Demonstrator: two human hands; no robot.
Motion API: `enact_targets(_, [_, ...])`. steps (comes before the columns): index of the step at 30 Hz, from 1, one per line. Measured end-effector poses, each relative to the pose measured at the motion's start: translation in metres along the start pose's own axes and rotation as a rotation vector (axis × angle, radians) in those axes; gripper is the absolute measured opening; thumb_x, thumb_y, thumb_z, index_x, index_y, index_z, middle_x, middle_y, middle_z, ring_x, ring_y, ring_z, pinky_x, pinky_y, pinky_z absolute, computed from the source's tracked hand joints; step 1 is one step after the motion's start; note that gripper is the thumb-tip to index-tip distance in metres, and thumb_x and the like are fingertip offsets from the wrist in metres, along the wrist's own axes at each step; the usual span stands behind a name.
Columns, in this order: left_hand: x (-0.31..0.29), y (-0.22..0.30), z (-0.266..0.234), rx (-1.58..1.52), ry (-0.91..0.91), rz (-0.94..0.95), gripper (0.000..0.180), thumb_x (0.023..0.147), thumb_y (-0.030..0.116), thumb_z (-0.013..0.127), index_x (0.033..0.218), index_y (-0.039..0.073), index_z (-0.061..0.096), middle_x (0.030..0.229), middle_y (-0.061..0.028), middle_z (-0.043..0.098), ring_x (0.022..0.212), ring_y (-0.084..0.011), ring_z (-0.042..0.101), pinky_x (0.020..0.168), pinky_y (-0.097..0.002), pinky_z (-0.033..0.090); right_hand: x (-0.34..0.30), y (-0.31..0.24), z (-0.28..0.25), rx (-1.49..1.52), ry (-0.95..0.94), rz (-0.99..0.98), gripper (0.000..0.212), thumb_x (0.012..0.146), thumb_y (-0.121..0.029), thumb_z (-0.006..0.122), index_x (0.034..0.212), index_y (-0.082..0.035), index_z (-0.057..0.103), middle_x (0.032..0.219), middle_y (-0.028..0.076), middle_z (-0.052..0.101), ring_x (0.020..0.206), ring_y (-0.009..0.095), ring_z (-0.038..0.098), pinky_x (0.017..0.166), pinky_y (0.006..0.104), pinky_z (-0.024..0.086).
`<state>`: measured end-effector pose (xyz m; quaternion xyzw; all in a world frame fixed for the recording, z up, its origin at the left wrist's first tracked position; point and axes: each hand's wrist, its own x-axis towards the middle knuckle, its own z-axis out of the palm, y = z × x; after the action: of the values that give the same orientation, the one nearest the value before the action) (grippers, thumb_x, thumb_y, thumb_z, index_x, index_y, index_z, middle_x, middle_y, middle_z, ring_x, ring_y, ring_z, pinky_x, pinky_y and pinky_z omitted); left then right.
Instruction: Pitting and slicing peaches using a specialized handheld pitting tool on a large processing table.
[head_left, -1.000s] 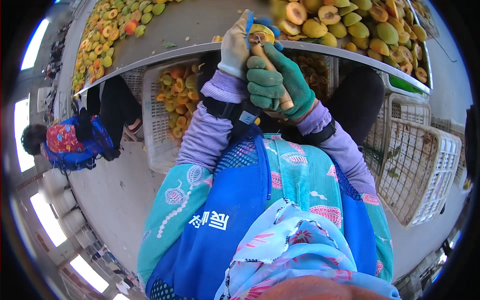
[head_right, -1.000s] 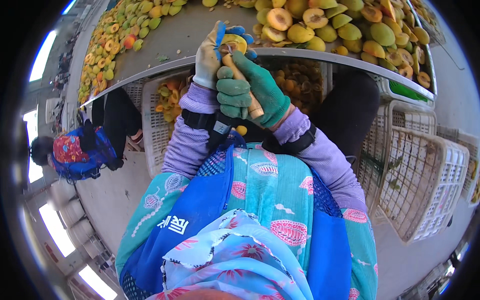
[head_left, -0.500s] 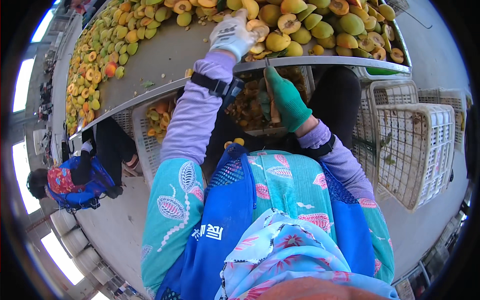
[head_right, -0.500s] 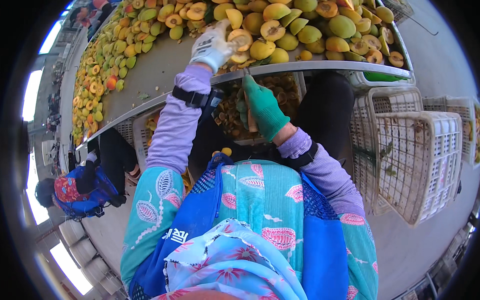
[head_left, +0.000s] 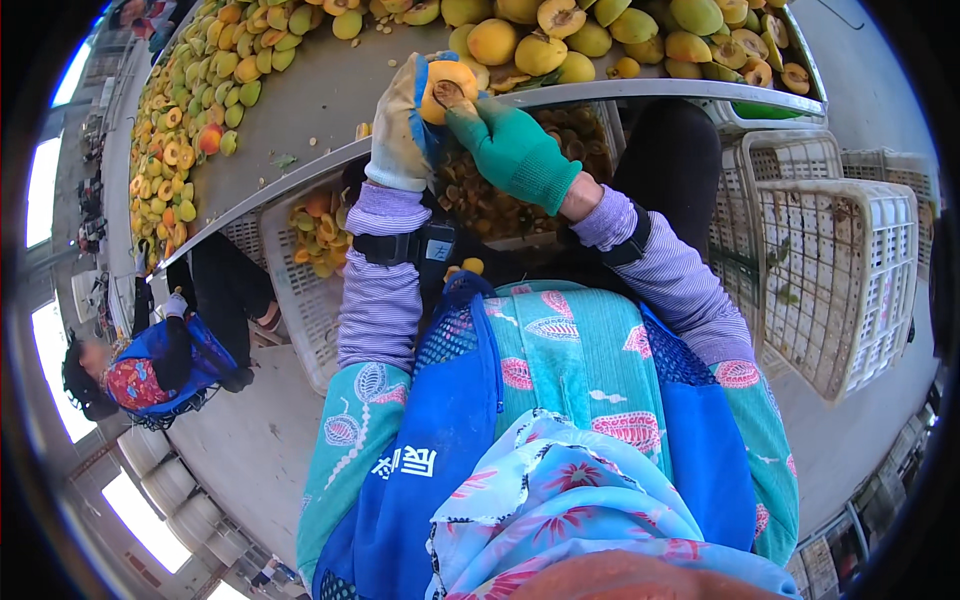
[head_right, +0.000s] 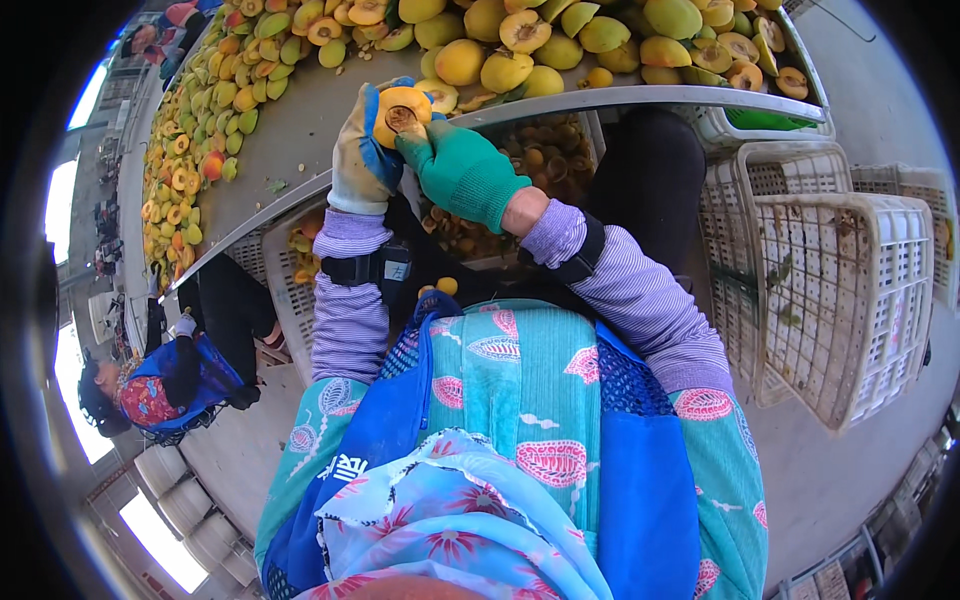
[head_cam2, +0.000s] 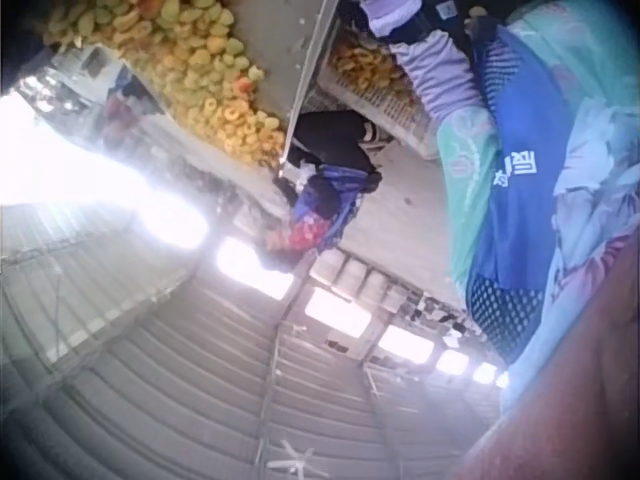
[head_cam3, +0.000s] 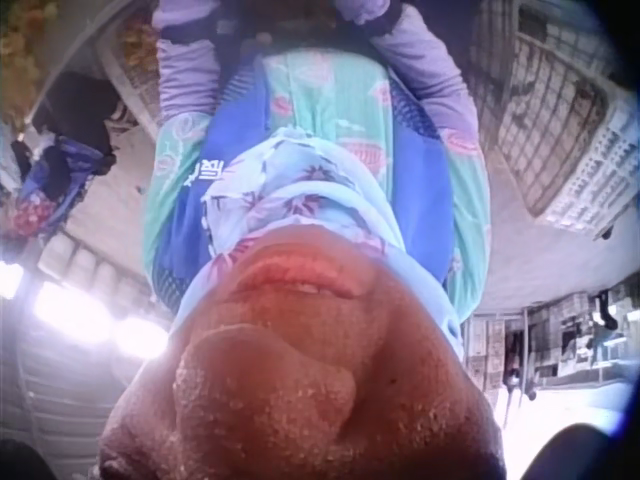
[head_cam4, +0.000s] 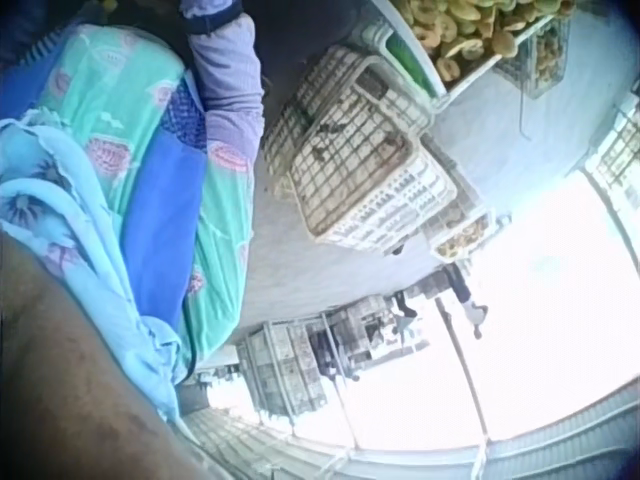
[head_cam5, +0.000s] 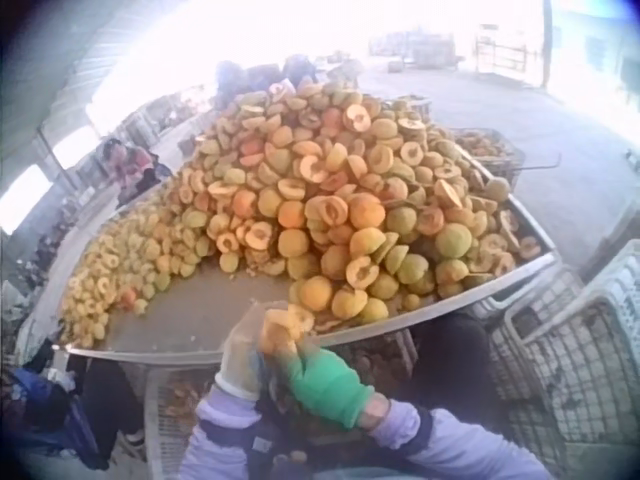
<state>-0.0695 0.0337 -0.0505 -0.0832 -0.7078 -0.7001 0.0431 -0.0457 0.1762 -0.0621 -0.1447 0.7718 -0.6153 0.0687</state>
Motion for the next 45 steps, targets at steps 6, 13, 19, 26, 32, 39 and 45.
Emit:
enact_targets(6, [0.001, -0.003, 0.018, -0.115, 0.262, -0.067, 0.036, 0.097, 0.027, 0.045, 0.108, -0.005, 0.057, 0.098, -0.0139, 0.064, 0.087, -0.0215, 0.063, 0.076, -0.0298, 0.053, -0.018, -0.01, 0.014, 0.051, 0.16, 0.038, 0.039, 0.095, -0.035, 0.045, 0.092, 0.001, 0.058, 0.068, 0.014, 0.059, 0.062, 0.021, 0.056, 0.058, 0.0336, 0.044])
enact_targets(13, [0.002, -0.001, 0.026, -0.071, 0.313, -0.086, 0.035, 0.095, 0.027, 0.048, 0.102, -0.005, 0.058, 0.095, -0.012, 0.063, 0.078, -0.0178, 0.063, 0.069, -0.0278, 0.054, -0.019, -0.012, 0.01, 0.079, 0.095, 0.024, 0.041, 0.094, -0.037, 0.044, 0.096, 0.003, 0.055, 0.074, 0.021, 0.06, 0.069, 0.032, 0.062, 0.059, 0.04, 0.048])
enact_targets(19, [0.007, 0.006, 0.019, -0.001, 0.282, -0.075, 0.032, 0.095, 0.024, 0.048, 0.099, -0.006, 0.059, 0.087, -0.0119, 0.065, 0.07, -0.0171, 0.063, 0.063, -0.0279, 0.054, -0.014, -0.02, 0.012, 0.428, -0.006, 0.184, 0.042, 0.095, -0.038, 0.043, 0.088, 0.001, 0.056, 0.063, 0.005, 0.053, 0.057, 0.013, 0.052, 0.052, 0.0289, 0.042])
enact_targets(26, [0.005, 0.026, 0.022, -0.012, 0.106, -0.092, 0.04, 0.097, 0.028, 0.042, 0.097, -0.006, 0.062, 0.087, -0.0134, 0.066, 0.071, -0.0181, 0.065, 0.064, -0.0286, 0.054, -0.019, -0.02, 0.004, 1.615, -0.603, 0.42, 0.038, 0.094, -0.046, 0.041, 0.081, -0.013, 0.052, 0.058, -0.002, 0.046, 0.045, 0.009, 0.041, 0.046, 0.0239, 0.035])
enact_targets(32, [-0.006, 0.038, 0.014, -0.028, 0.062, 0.022, 0.039, 0.096, 0.029, 0.044, 0.096, -0.006, 0.061, 0.088, -0.0141, 0.066, 0.072, -0.0189, 0.064, 0.066, -0.0273, 0.053, -0.021, -0.016, 0.013, 1.968, -0.936, 0.355, 0.042, 0.095, -0.05, 0.034, 0.084, -0.012, 0.05, 0.054, -0.006, 0.04, 0.042, 0.008, 0.035, 0.043, 0.0246, 0.03])
enact_targets(39, [-0.041, 0.041, -0.013, -0.415, 0.249, -0.298, 0.045, 0.095, 0.039, 0.042, 0.112, -0.002, 0.053, 0.092, -0.0168, 0.064, 0.069, -0.0231, 0.063, 0.063, -0.0343, 0.054, -0.034, -0.041, 0.009, 1.791, -1.0, 0.407, 0.043, 0.096, -0.05, 0.031, 0.083, -0.012, 0.048, 0.052, -0.006, 0.038, 0.039, 0.007, 0.035, 0.037, 0.0231, 0.027])
enact_targets(45, [-0.088, 0.045, -0.119, 1.56, 0.343, -0.454, 0.045, 0.085, 0.044, 0.054, 0.093, 0.001, 0.066, 0.09, -0.0175, 0.067, 0.086, -0.029, 0.064, 0.077, -0.0361, 0.049, -0.073, 0.027, -0.012, 0.737, -0.388, 0.826, 0.04, 0.09, -0.048, 0.048, 0.085, -0.009, 0.054, 0.057, -0.001, 0.048, 0.038, 0.01, 0.044, 0.035, 0.022, 0.035])
